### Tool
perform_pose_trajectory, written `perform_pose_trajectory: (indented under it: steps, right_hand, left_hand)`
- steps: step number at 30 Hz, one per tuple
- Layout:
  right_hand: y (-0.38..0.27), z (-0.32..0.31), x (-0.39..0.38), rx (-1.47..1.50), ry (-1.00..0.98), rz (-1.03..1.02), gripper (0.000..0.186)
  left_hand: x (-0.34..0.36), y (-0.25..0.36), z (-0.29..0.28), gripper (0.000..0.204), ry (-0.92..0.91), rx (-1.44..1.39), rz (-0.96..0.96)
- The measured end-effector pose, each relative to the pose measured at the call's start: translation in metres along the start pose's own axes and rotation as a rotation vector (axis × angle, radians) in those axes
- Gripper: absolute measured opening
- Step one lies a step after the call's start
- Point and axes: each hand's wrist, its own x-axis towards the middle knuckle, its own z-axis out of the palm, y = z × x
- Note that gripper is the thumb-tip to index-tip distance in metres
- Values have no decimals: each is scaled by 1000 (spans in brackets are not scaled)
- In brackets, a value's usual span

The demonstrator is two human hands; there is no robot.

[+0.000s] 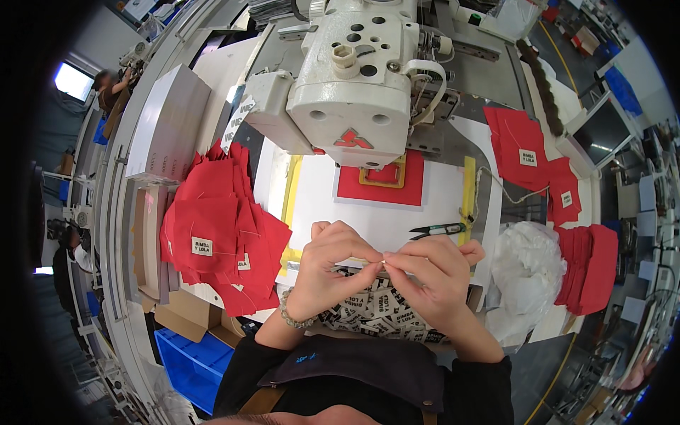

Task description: The person sews white rectangular labels onto red fabric pieces using an industrial sewing machine. They pick up a label, place it on a red fabric piece, and guide the fabric under the needle to stitch the label in place. After sewing, they cut the thread and move the finished piece to a stack on the right.

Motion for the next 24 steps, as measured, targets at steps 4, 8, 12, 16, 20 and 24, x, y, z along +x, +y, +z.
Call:
perform_pose_trajectory:
  steps: [4,8,12,16,20,24]
  right_hand:
    - [3,4,-2,-63,57,-44,24]
    - [2,4,-1,-80,65,-43,23]
    - [2,4,-1,-72,56,-23,23]
    - [0,3,0,-45,41,8,24]
    - [-2,2,1,-37,27,24,25]
    - [-3,0,3,-40,1,44,24]
  left_hand:
    - [1,2,0,13,-5,-6,-1]
    - [1,2,0,13,-12,-12,-7]
    - [0,0,2,9,-7,-43,-13]
    - [1,1,0,11,-14,-23,-12]
    - [1,1,0,13,-15,-7,-12]
    - [1,1,0,13,-26,-2,-17]
